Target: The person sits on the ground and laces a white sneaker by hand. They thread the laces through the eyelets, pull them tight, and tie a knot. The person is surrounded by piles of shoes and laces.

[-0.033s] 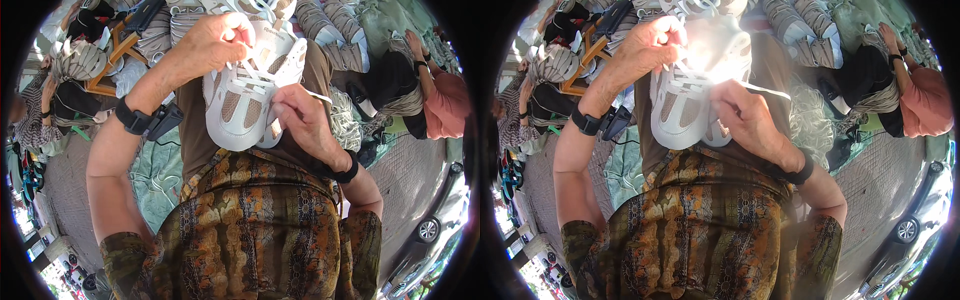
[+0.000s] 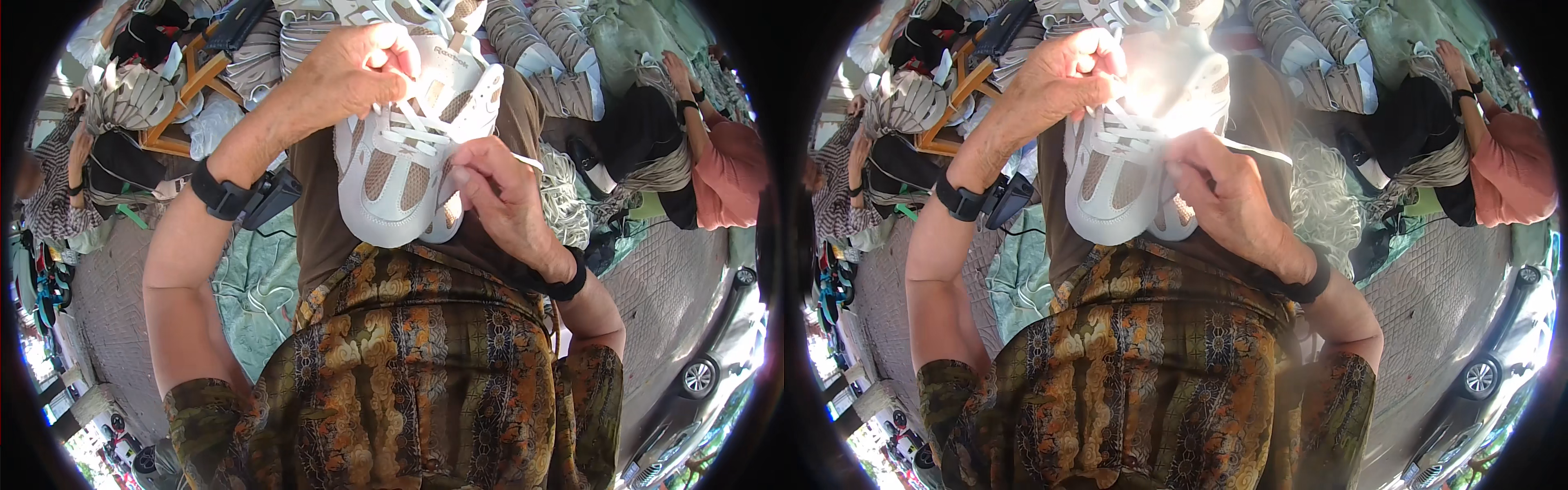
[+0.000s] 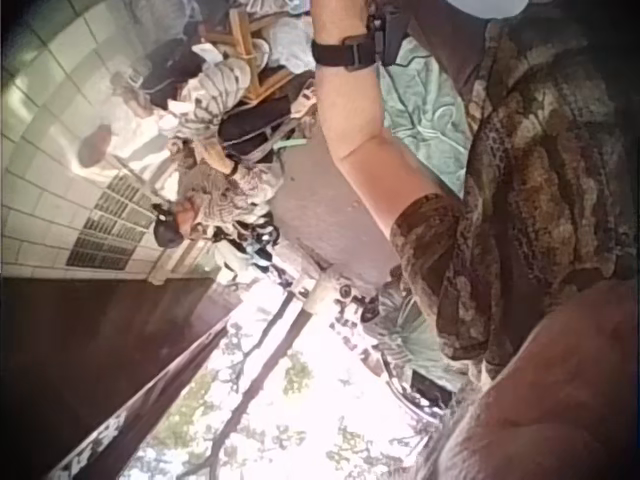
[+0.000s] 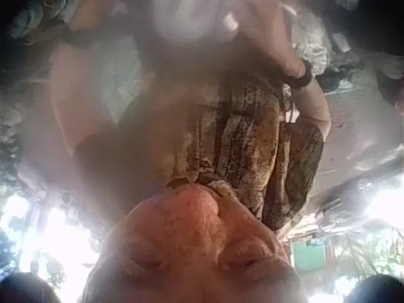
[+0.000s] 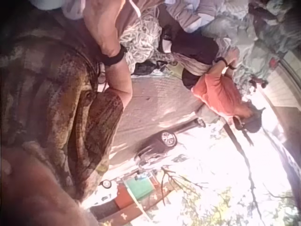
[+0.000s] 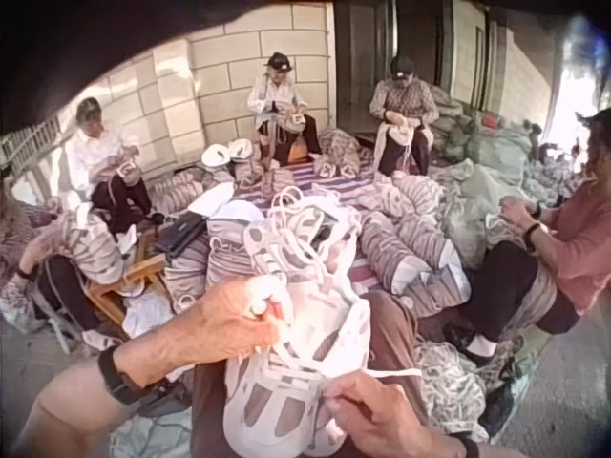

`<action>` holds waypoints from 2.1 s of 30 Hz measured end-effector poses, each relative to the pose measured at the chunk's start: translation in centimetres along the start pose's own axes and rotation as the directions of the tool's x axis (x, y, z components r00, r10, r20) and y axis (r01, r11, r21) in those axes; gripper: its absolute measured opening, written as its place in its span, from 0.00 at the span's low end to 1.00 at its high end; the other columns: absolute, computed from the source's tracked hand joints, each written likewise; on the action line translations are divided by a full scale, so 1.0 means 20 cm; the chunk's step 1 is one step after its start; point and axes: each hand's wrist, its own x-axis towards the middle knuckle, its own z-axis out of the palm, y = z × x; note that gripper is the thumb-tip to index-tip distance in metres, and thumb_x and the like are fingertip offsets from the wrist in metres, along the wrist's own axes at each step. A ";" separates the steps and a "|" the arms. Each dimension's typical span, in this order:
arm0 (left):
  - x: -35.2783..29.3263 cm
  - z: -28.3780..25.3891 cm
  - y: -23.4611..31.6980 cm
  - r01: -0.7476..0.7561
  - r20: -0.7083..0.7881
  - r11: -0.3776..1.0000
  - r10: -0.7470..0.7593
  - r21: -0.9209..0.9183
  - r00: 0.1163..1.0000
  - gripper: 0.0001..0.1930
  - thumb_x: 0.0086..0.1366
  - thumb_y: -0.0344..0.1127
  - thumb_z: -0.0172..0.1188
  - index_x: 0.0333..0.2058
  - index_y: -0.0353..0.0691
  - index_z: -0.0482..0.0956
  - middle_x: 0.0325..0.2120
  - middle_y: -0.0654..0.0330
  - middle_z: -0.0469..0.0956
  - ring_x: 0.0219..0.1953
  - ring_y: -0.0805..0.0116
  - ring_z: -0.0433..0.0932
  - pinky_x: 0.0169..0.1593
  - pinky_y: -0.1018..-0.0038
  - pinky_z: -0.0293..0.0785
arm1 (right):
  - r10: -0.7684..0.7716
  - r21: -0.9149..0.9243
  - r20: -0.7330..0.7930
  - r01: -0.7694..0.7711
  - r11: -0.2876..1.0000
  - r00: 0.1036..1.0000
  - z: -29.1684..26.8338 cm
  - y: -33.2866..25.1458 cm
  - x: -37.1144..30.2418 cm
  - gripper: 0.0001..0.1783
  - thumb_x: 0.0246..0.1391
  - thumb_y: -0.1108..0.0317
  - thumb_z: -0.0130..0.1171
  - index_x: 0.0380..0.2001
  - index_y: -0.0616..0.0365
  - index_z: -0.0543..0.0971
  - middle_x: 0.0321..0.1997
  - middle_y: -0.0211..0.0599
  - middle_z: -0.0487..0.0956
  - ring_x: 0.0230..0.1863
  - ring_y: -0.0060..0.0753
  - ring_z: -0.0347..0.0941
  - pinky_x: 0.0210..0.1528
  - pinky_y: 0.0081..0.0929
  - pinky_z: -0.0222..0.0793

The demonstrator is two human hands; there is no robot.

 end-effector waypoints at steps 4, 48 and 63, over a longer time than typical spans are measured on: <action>-0.04 0.01 0.01 0.010 -0.015 0.999 -0.010 -0.049 1.000 0.09 0.63 0.38 0.61 0.39 0.41 0.75 0.26 0.71 0.72 0.25 0.86 0.67 0.26 0.85 0.66 | -0.132 -0.271 -0.088 0.104 0.957 0.987 -0.04 -0.04 0.03 0.07 0.58 0.76 0.56 0.41 0.62 0.73 0.30 0.38 0.77 0.26 0.25 0.74 0.30 0.24 0.70; -0.13 0.09 -0.06 -0.339 -0.086 0.531 0.622 0.777 0.779 0.14 0.52 0.28 0.61 0.39 0.41 0.75 0.35 0.59 0.71 0.36 0.62 0.75 0.35 0.69 0.77 | -0.210 -0.938 -0.059 0.018 0.347 0.976 -0.56 0.02 -0.16 0.10 0.45 0.79 0.52 0.34 0.57 0.72 0.31 0.39 0.73 0.31 0.46 0.76 0.29 0.39 0.71; -0.27 -0.06 -0.11 -0.260 0.149 0.162 0.496 0.952 0.856 0.16 0.52 0.23 0.56 0.42 0.34 0.71 0.28 0.56 0.73 0.32 0.58 0.75 0.37 0.67 0.74 | -0.073 -0.938 -0.303 -0.284 0.197 0.950 -0.83 0.18 -0.27 0.05 0.49 0.77 0.50 0.31 0.61 0.70 0.31 0.49 0.76 0.35 0.57 0.76 0.34 0.48 0.71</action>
